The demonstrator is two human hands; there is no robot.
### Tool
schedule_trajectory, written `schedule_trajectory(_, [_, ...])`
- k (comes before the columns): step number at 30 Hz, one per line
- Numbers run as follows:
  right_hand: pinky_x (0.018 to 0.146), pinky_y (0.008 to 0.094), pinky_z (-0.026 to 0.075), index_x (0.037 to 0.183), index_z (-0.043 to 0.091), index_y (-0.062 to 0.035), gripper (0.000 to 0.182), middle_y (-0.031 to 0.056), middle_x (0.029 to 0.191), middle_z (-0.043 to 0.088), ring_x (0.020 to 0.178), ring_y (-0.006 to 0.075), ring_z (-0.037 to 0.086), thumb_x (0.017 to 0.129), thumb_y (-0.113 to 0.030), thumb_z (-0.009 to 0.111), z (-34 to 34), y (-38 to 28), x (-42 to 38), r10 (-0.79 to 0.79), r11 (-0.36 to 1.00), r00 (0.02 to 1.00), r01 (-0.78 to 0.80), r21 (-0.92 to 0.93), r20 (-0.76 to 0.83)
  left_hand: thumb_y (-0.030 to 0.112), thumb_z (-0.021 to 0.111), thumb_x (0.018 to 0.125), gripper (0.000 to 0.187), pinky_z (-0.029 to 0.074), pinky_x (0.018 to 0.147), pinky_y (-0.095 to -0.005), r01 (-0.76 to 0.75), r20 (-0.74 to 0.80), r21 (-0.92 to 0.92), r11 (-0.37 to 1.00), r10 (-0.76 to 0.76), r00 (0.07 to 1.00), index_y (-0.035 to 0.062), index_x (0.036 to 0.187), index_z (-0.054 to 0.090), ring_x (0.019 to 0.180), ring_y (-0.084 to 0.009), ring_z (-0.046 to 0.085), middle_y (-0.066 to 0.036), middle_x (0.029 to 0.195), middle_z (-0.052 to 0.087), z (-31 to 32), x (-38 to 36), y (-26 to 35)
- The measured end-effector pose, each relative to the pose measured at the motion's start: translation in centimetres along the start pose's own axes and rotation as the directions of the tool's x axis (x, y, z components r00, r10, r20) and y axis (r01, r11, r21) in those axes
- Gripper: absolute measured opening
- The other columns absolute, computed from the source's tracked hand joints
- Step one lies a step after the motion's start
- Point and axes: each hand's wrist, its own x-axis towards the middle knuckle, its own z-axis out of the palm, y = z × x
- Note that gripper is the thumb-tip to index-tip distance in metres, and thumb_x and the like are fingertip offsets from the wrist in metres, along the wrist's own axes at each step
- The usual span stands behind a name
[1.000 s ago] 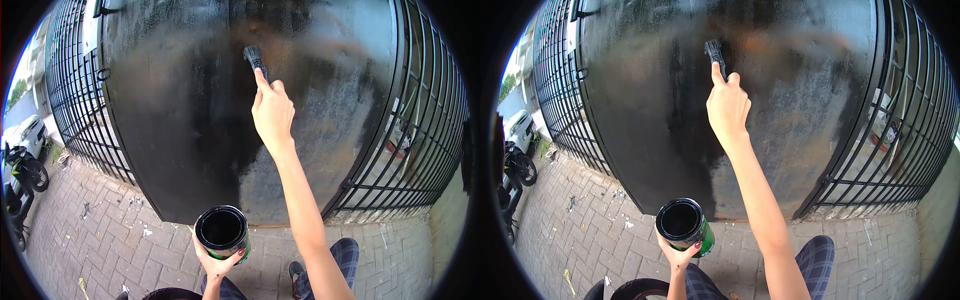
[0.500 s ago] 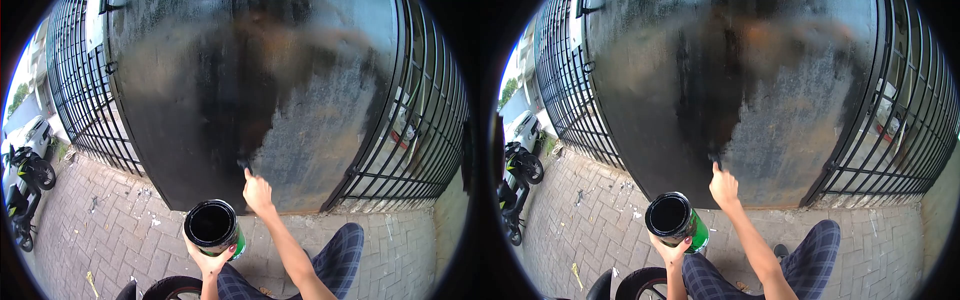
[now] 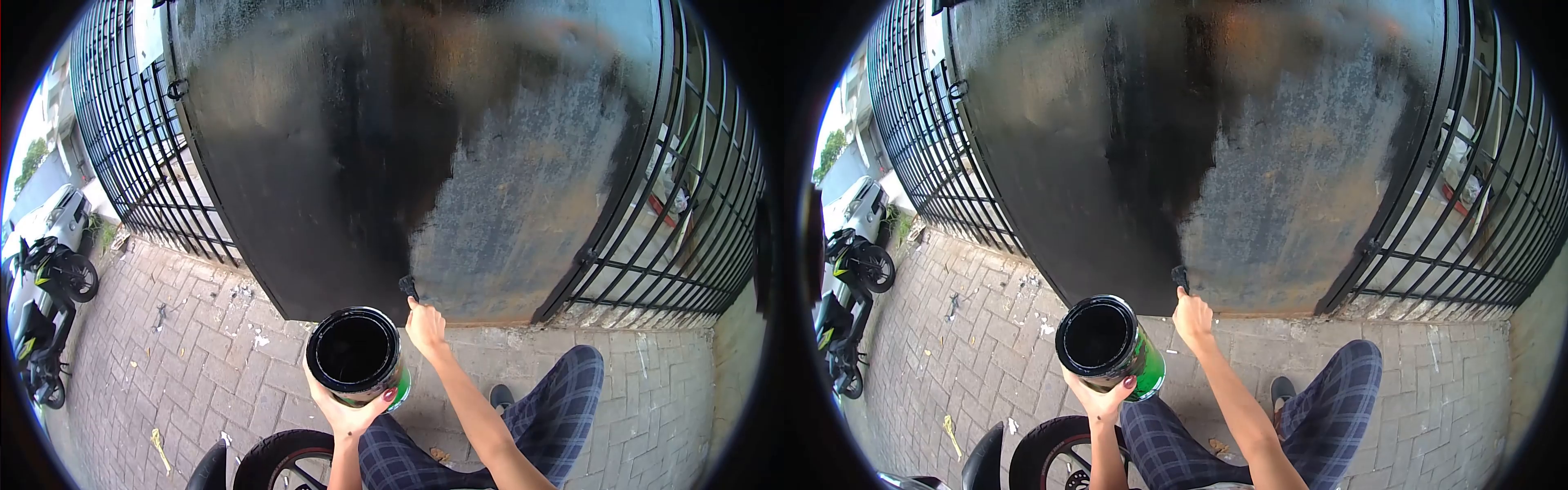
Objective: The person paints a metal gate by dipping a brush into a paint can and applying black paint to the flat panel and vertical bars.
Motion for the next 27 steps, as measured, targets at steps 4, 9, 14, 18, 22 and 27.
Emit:
schedule_trajectory(4, [0.062, 0.0488, 0.053, 0.122, 0.061, -0.0096, 0.038, 0.0211, 0.079, 0.062, 0.068, 0.0394, 0.065, 0.084, -0.01, 0.057, -7.8, -5.6, 3.7, -0.241, 0.96, 0.887, 0.278, 0.037, -0.394, 0.025, 0.09, 0.051, 0.108, 0.042, 0.1, -0.0392, -0.035, 0.035, 0.048, 0.998, 0.033, 0.999, -0.002, 0.137, 0.03, 0.115, -0.0266, 0.053, -0.016, 0.125, 0.049, 0.5, 0.3, 0.0])
schedule_trajectory(9, [0.058, 0.045, 0.054, 0.126, 0.058, -0.0102, 0.04, 0.0167, 0.078, 0.059, 0.064, 0.0364, 0.065, 0.086, -0.013, 0.057, -11.2, -9.0, 5.5, -0.236, 0.926, 0.752, 0.367, 0.094, -0.615, 0.026, 0.089, 0.052, 0.107, 0.042, 0.1, -0.039, -0.074, 0.021, 0.056, 0.996, 0.073, 0.997, -0.0017, 0.137, 0.031, 0.114, -0.0268, 0.053, -0.016, 0.124, 0.05, 0.7, 0.4, 0.0])
schedule_trajectory(14, [0.06, 0.0465, 0.055, 0.128, 0.057, -0.0102, 0.043, 0.0179, 0.081, 0.061, 0.064, 0.037, 0.065, 0.085, -0.012, 0.056, -0.5, -1.9, 3.1, -0.177, 0.983, 0.948, 0.154, -0.103, -0.264, 0.027, 0.089, 0.051, 0.106, 0.042, 0.1, -0.0397, -0.053, 0.023, 0.093, 0.994, 0.051, 0.998, -0.0018, 0.136, 0.031, 0.115, -0.0275, 0.053, -0.016, 0.125, 0.049, 0.2, -0.4, 0.4])
schedule_trajectory(18, [0.062, 0.0484, 0.055, 0.127, 0.057, -0.0098, 0.044, 0.0204, 0.081, 0.061, 0.066, 0.039, 0.065, 0.083, -0.01, 0.057, 1.4, -0.2, 2.7, -0.114, 0.991, 0.993, 0.11, -0.082, -0.035, 0.027, 0.089, 0.051, 0.106, 0.042, 0.101, -0.0398, -0.05, 0.019, 0.093, 0.994, 0.049, 0.999, -0.0019, 0.136, 0.032, 0.116, -0.0276, 0.052, -0.016, 0.126, 0.049, -0.6, -0.5, 0.1])
schedule_trajectory(22, [0.058, 0.0478, 0.054, 0.127, 0.057, -0.0082, 0.043, 0.0198, 0.08, 0.06, 0.063, 0.0388, 0.065, 0.085, -0.009, 0.057, -8.2, -7.8, 4.6, -0.294, 0.952, 0.873, 0.303, -0.041, -0.388, 0.026, 0.089, 0.051, 0.105, 0.042, 0.1, -0.0396, -0.027, 0.006, 0.076, 0.997, 0.026, 1.0, -0.0019, 0.135, 0.033, 0.116, -0.0271, 0.053, -0.016, 0.125, 0.049, -1.0, -0.9, -0.3])
schedule_trajectory(27, [0.053, 0.0441, 0.053, 0.131, 0.052, -0.0093, 0.046, 0.0177, 0.082, 0.055, 0.057, 0.0361, 0.063, 0.086, -0.01, 0.057, -11.6, -11.0, 7.6, -0.323, 0.94, 0.762, 0.328, -0.097, -0.561, 0.026, 0.089, 0.051, 0.106, 0.042, 0.101, -0.0397, -0.019, 0.006, 0.077, 0.997, 0.018, 1.0, -0.0018, 0.136, 0.032, 0.117, -0.0276, 0.052, -0.016, 0.126, 0.048, -0.5, -0.8, 0.5])
